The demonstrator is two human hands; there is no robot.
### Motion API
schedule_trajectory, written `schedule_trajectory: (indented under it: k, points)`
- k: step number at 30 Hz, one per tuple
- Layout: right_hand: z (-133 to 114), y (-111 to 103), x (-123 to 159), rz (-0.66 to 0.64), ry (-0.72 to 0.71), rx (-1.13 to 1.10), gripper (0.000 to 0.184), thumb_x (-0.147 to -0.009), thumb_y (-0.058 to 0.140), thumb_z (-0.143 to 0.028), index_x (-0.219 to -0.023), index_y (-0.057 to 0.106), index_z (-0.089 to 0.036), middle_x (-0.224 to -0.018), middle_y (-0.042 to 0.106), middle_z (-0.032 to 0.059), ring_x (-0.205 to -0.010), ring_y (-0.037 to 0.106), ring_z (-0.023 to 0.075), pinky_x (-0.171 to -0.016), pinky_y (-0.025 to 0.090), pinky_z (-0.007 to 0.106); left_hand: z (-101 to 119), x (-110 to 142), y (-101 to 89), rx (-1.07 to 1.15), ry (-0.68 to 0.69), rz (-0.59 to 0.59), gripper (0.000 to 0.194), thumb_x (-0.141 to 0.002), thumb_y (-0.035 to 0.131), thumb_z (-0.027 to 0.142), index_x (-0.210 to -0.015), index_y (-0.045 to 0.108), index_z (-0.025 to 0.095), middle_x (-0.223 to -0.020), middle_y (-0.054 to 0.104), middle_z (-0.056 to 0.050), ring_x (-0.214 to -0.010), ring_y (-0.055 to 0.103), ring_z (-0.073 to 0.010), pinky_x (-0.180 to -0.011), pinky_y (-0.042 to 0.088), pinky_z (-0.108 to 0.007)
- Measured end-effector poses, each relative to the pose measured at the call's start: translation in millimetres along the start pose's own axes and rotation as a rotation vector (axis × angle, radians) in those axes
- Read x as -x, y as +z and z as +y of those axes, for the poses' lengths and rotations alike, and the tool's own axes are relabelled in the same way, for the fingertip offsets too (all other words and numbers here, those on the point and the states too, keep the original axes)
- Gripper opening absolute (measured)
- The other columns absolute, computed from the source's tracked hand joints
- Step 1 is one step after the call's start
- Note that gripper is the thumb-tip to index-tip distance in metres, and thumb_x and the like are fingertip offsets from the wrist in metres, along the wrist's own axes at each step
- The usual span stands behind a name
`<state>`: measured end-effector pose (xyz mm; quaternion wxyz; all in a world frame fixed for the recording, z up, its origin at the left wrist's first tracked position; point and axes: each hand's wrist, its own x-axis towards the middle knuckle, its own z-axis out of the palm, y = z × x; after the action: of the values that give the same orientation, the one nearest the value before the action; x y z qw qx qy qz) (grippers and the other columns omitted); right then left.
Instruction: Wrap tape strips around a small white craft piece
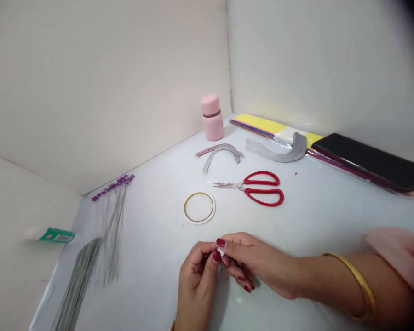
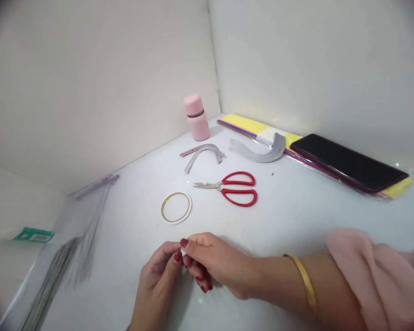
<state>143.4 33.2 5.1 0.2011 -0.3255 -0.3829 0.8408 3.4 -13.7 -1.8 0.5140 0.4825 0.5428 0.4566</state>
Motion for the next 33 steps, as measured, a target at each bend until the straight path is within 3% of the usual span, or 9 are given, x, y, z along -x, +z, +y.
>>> schedule_trajectory:
  k: [5, 8, 11, 25, 33]
  points:
    - [3, 2, 0, 0.03, -0.045, 0.03, 0.03, -0.088, 0.039, -0.042, -0.074, 0.046, -0.015, -0.049, 0.04, -0.0071, -0.039, 0.036, 0.0046, -0.04, 0.027, 0.017, -3, 6, 6.1, -0.193, 0.22, 0.222, 0.014, -0.08, 0.053, 0.025, -0.09, 0.061, 0.019, -0.079, 0.066, -0.005, -0.073, 0.062, -0.0174, -0.068, 0.048, -0.029]
    - [5, 2, 0, 0.023, -0.073, 0.078, 0.031, -0.088, 0.038, -0.042, -0.075, 0.047, -0.015, -0.05, 0.042, -0.0067, -0.04, 0.038, 0.0044, -0.04, 0.028, 0.017, -5, 7, 7.2, -0.371, 0.387, 0.255, 0.014, -0.079, 0.054, 0.017, -0.09, 0.062, 0.02, -0.08, 0.065, -0.005, -0.073, 0.061, -0.0163, -0.066, 0.046, -0.027]
    - [4, 0, -1, 0.005, -0.068, 0.107, 0.032, -0.088, 0.038, -0.042, -0.074, 0.046, -0.015, -0.049, 0.042, -0.0065, -0.039, 0.037, 0.0046, -0.039, 0.028, 0.016, -6, 7, 6.5, -0.461, 0.467, 0.243, 0.019, -0.081, 0.049, 0.012, -0.093, 0.061, 0.019, -0.082, 0.065, -0.004, -0.075, 0.059, -0.0147, -0.068, 0.044, -0.025]
    - [7, 12, 5, 0.059, -0.066, 0.047, 0.034, -0.087, 0.037, -0.044, -0.068, 0.043, -0.017, -0.046, 0.04, -0.0073, -0.038, 0.035, 0.0049, -0.039, 0.031, 0.017, 0, 9, 13.3, -0.62, 0.394, 0.274, 0.019, -0.086, 0.039, 0.015, -0.084, 0.058, 0.02, -0.07, 0.059, -0.003, -0.068, 0.054, -0.0165, -0.065, 0.041, -0.029]
    - [5, 7, 3, 0.01, -0.033, 0.052, 0.036, -0.086, 0.038, -0.046, -0.069, 0.045, -0.016, -0.046, 0.042, -0.0067, -0.037, 0.038, 0.0055, -0.04, 0.029, 0.018, 1, 2, 9.2, -0.281, 0.223, 0.207, 0.026, -0.086, 0.04, 0.033, -0.077, 0.06, 0.02, -0.066, 0.061, -0.004, -0.061, 0.058, -0.0172, -0.059, 0.048, -0.029]
